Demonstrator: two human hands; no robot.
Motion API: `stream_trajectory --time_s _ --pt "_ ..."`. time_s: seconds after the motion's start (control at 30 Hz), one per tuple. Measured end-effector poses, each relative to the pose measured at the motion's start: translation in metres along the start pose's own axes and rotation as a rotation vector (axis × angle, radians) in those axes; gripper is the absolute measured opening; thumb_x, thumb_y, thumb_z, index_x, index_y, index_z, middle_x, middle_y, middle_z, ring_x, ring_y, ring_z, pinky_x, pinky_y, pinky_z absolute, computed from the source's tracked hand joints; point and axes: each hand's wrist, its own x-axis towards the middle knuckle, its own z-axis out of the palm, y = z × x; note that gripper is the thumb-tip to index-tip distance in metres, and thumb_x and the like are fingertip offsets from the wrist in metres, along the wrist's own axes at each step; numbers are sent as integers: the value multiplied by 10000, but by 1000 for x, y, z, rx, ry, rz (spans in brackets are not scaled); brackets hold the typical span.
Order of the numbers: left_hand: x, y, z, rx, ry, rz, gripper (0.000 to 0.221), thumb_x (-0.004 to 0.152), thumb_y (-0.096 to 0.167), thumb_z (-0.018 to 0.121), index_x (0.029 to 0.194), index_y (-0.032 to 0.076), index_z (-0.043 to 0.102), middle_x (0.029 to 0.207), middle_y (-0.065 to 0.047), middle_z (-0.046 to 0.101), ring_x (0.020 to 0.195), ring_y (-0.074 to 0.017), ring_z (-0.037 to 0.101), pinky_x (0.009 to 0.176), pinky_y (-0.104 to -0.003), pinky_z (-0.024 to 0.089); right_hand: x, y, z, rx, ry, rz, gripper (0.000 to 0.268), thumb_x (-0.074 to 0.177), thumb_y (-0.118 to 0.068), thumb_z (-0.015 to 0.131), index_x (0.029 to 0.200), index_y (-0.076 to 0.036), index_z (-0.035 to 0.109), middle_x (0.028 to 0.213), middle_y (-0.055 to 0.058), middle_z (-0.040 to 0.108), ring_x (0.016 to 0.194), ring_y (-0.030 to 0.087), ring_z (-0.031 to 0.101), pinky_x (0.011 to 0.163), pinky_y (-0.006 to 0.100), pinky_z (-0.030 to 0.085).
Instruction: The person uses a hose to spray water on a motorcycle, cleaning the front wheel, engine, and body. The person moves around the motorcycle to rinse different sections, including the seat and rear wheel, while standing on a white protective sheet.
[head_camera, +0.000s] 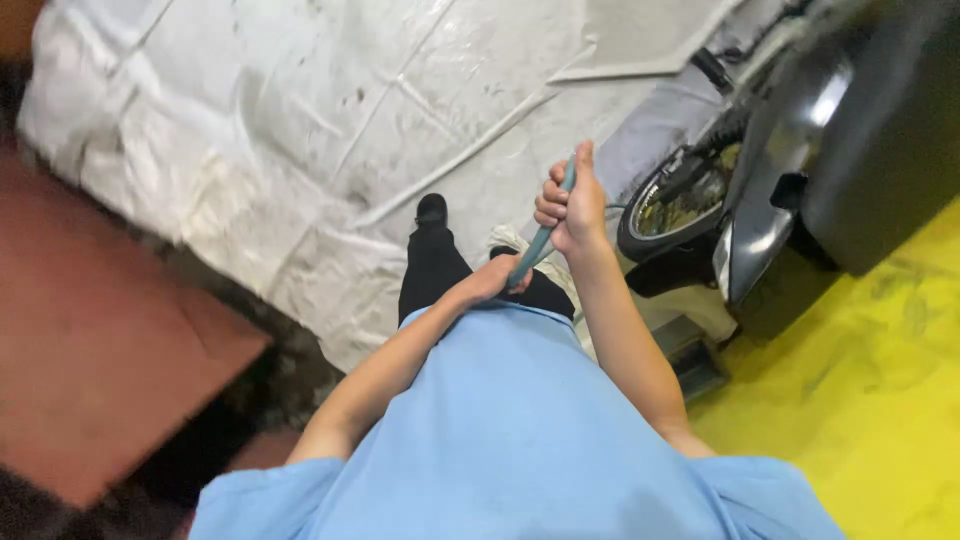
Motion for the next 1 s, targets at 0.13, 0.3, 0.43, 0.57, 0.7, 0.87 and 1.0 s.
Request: stream_trajectory --time_s 0.13,0.3,0.43,0.57,0.7,0.87,1.0 --pt "-11 35 -46 4 -130 -139 563 1006 453 232 759 148 636 670 -48 577 663 -213 565 719 -284 479 8 -12 42 94 66 -93 574 907 -759 419 812 -195 467 548 -119 238 387 17 249 338 192 239" --pt "-30 83 -93 -321 -189 -178 700 1009 689 199 637 147 441 564 -10 405 520 -137 410 536 -262 339 27 -25 67 385 -81 -200 611 834 -751 439 769 -152 544 537 -47 399 444 87 371 434 256 281" --pt "-38 106 -117 -223 -292 -227 736 976 709 161 578 148 423 548 9 388 503 -109 357 507 -248 261 80 73 -31 355 77 -277 687 844 -754 406 892 -105 627 834 126 648 756 321 682 718 428 553" --pt "-38 126 -106 -123 -259 -369 629 1026 548 183 586 160 409 483 -25 398 412 -137 381 437 -228 294 164 226 -173 -888 743 64 621 789 -671 659 1178 -189 707 1151 154 687 1085 347 692 923 458 551" --pt "-33 115 -90 -245 -341 -549 657 996 620 178 559 154 329 465 -20 304 411 -132 329 434 -251 266 158 343 -204 -566 863 293 975 692 -559 780 1457 -39 470 1300 260 627 1133 404 674 933 481 575" --pt "-50 159 -90 -363 -485 -730 719 999 726 232 550 169 300 439 -2 227 403 -135 186 420 -287 198 136 350 -173 -38 1017 174 586 812 -169 669 1298 73 448 1076 261 582 536 298 693 457 356 590" --pt "-49 173 -86 -342 -599 -816 722 1012 728 258 550 179 332 413 7 257 385 -141 193 414 -300 210 83 388 -147 -239 1152 325 449 839 -190 547 1187 61 677 1119 284 701 1150 433 661 975 543 532"
